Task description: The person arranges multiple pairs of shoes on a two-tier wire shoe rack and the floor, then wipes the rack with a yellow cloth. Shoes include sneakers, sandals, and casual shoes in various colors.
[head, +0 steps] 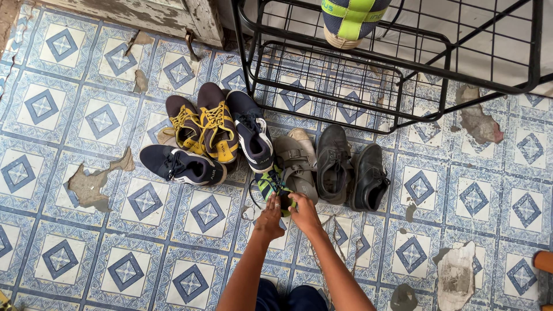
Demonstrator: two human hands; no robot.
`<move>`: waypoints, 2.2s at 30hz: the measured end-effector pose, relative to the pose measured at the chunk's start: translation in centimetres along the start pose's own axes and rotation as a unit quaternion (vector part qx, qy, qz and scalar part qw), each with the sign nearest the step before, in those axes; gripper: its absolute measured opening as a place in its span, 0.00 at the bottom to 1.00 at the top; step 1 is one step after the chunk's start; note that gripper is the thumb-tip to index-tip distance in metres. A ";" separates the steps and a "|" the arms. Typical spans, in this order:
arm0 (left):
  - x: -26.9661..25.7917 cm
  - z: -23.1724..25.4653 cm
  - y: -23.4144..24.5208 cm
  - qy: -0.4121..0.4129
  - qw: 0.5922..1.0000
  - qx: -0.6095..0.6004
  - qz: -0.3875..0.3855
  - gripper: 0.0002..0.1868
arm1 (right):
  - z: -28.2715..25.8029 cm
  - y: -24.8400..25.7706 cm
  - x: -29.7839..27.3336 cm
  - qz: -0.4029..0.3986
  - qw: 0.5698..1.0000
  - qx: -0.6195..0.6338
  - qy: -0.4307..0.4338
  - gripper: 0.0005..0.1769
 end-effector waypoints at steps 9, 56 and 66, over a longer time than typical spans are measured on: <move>0.6 -0.3 -0.7 -0.009 1.000 0.000 0.019 0.60 | 0.7 -0.9 -0.2 -0.003 1.000 0.015 -0.004 0.24; 2.5 -0.5 -1.4 0.020 1.000 0.010 -0.018 0.62 | 1.7 -0.8 0.8 0.009 1.000 0.006 -0.007 0.21; 1.9 -0.1 -0.8 0.026 0.999 0.015 -0.013 0.62 | 1.6 1.1 -0.8 0.114 0.992 0.049 0.026 0.16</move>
Point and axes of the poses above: each hand's wrist, its own x-axis towards the middle knuckle, its own y-axis out of the back of the hand, z = x × y, the point moved 2 cm from there along x, towards the middle knuckle, and after that the axes turned 6 degrees about y, right-handed, at the moved point
